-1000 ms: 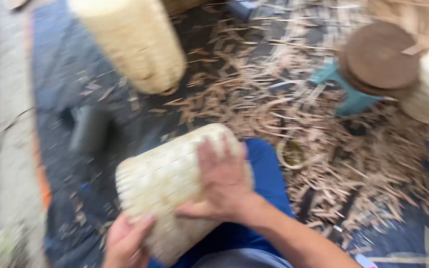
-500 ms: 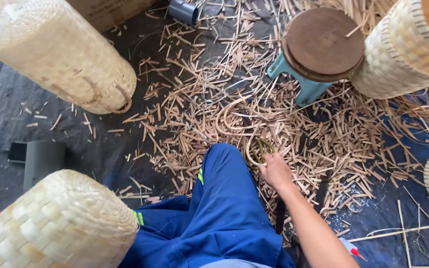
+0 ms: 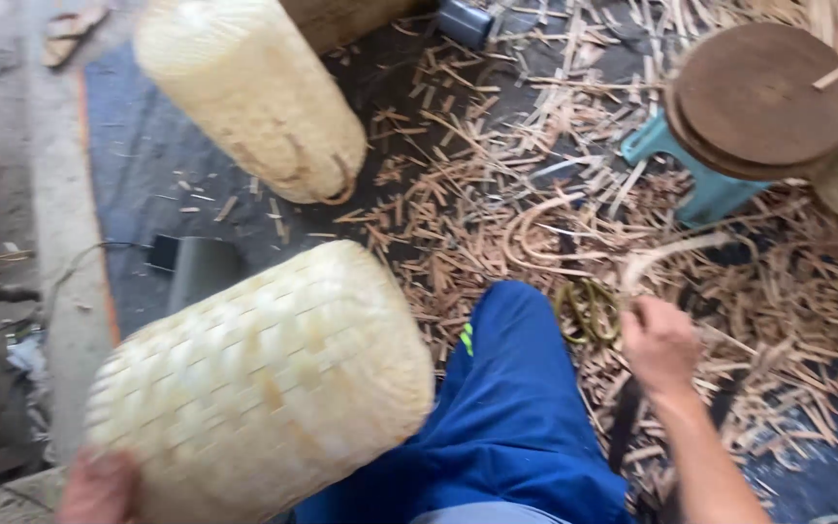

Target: The person sits on the floor with a woven bamboo basket on their lap and attaches a curved bamboo handle, threading and pressing the handle ends into the basket weave and rotating the basket to secure each side.

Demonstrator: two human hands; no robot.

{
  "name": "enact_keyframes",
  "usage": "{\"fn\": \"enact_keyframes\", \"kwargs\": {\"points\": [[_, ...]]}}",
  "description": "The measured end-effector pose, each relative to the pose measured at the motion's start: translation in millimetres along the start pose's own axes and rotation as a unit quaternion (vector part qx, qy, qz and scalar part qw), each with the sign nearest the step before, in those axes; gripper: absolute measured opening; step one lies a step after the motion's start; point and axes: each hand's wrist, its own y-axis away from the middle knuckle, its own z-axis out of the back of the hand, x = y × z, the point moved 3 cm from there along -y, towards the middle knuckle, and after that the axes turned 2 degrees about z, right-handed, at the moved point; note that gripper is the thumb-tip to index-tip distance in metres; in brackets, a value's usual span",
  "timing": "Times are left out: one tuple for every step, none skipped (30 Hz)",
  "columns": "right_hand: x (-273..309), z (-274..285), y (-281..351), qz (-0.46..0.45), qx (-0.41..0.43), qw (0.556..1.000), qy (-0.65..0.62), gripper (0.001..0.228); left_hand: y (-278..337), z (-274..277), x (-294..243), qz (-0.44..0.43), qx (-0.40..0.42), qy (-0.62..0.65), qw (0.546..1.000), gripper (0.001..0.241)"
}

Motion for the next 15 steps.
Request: {"fn": "enact_keyframes", "kwargs": {"points": [[19,21,-14,0.004,-0.007,1.000,-0.005,0.018,-25,-53,-38,-0.014,-0.007,0.001,1.000,0.048],[31,40,-26,-0.083,0.046,0.995,-0.029,0.032,-33,-108,-81,-0.028,-0.014,0.002,1.000,0.048],[39,64,-34,-0.175,0.098,0.979,-0.047,0.048,-28,-166,-125,-0.039,-0.013,0.003,0.999,0.048],[48,71,-39,-0.176,0.090,0.979,-0.048,0.048,-23,-186,-135,-0.044,-0.008,0.006,0.999,0.048],[55,81,-43,-0.171,0.052,0.976,-0.125,0.050,-19,-211,-140,0.013,0.042,0.075,0.996,0.049],[62,90,-46,-0.163,0.013,0.966,-0.201,0.053,-12,-236,-145,0.071,0.092,0.143,0.983,0.049],[69,94,-51,-0.166,0.006,0.966,-0.196,0.053,-16,-235,-133,0.073,0.100,0.145,0.982,0.049],[78,94,-56,-0.136,0.037,0.948,-0.284,0.041,-20,-234,-120,0.093,0.115,0.159,0.976,0.050],[87,95,-60,-0.104,0.068,0.921,-0.369,0.030,-22,-233,-106,0.114,0.128,0.173,0.970,0.050],[94,95,-63,-0.107,0.064,0.923,-0.364,0.030,-24,-236,-101,0.117,0.135,0.174,0.968,0.050],[104,89,-65,-0.123,0.168,0.886,-0.415,0.045,-22,-237,-95,0.143,0.133,0.175,0.965,0.050],[115,83,-66,-0.139,0.269,0.835,-0.460,0.060,-20,-237,-89,0.168,0.131,0.175,0.961,0.050],[127,83,-65,-0.137,0.271,0.836,-0.457,0.060,-19,-239,-83,0.169,0.130,0.179,0.961,0.050],[143,81,-63,-0.096,0.324,0.799,-0.497,0.078,-19,-241,-77,0.184,0.128,0.169,0.960,0.049],[162,79,-60,-0.053,0.379,0.754,-0.533,0.098,-17,-239,-72,0.198,0.122,0.160,0.959,0.047]]}}
